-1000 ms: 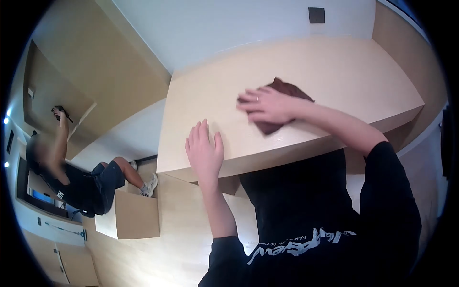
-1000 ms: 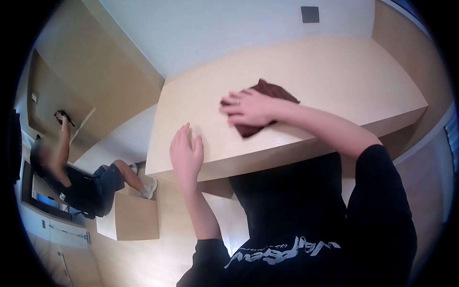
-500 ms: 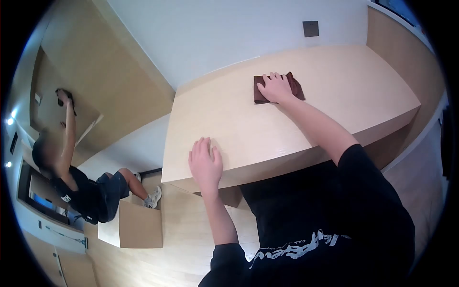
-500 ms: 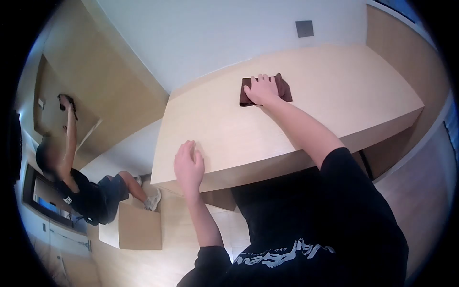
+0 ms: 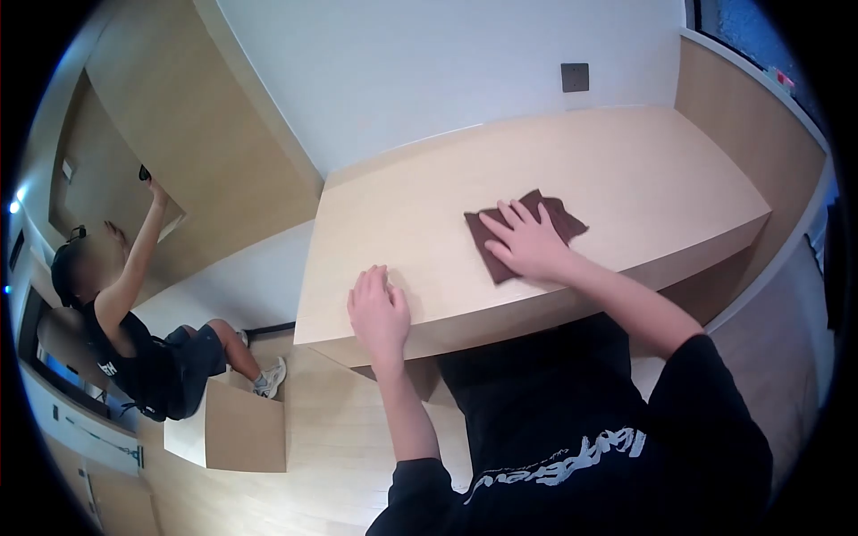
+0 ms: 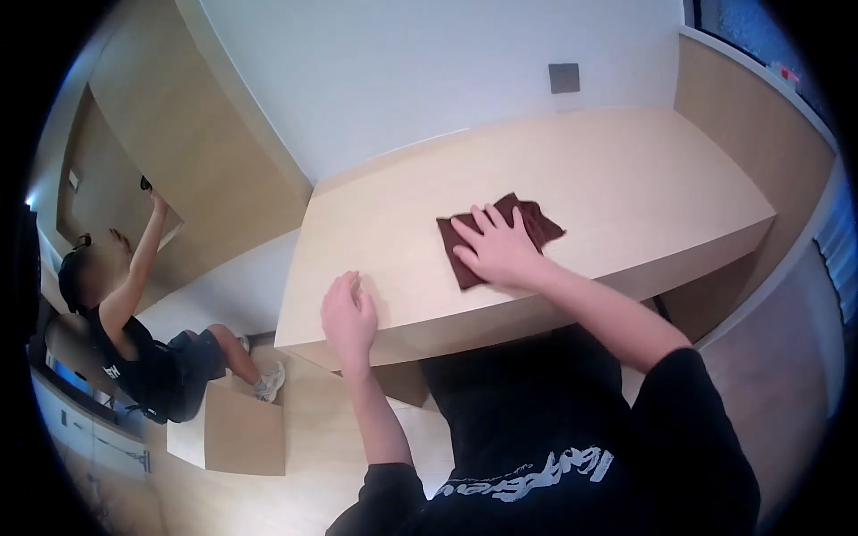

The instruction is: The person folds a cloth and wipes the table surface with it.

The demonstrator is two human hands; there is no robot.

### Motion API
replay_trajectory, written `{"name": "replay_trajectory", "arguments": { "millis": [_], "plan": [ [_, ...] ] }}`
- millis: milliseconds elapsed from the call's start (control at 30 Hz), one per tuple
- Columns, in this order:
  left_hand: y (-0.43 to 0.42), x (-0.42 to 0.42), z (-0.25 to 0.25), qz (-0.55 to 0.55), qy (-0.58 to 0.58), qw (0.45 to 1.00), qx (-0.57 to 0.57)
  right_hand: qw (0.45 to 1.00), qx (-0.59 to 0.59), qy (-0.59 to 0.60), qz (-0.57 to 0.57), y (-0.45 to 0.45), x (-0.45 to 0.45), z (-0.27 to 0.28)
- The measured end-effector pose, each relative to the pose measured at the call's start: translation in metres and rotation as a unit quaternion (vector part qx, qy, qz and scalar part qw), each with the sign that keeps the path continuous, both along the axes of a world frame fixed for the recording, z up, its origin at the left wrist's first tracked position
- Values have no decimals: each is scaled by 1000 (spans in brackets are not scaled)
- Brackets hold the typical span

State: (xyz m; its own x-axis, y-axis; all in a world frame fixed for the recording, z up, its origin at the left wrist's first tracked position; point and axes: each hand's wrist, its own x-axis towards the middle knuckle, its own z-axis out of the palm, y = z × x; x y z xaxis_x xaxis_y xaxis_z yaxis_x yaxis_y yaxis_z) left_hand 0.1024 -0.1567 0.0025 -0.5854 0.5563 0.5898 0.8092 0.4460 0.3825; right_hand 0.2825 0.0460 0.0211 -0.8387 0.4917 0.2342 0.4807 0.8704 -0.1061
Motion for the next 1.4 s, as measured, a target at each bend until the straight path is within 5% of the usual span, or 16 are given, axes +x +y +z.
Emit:
{"name": "replay_trajectory", "arguments": {
  "millis": [233, 300, 400, 833, 1000, 1233, 1400],
  "plan": [
    [7, 8, -3, -30, -62, 998, -13, 995, 63, 32, 67, -65, 65, 1],
    [9, 32, -9, -43, 121, 991, -46, 996, 49, 19, 70, -54, 61, 4],
    [16, 44, -11, -31, 87, 994, -58, 993, -9, -44, 105, -26, 49, 10],
    [21, 59, -14, -38, 106, 992, -48, 991, -94, -60, -79, 149, -39, 6],
    [25, 62, -17, -31, 108, 993, -26, 981, 2, 97, -167, 146, -32, -13],
    [26, 59, -6, -41, 100, 989, -98, 998, -24, -10, -58, 91, 7, -3],
    [40, 70, 6, -174, 28, 976, -125, 998, 38, 4, 40, 32, 75, -8]
  ]
}}
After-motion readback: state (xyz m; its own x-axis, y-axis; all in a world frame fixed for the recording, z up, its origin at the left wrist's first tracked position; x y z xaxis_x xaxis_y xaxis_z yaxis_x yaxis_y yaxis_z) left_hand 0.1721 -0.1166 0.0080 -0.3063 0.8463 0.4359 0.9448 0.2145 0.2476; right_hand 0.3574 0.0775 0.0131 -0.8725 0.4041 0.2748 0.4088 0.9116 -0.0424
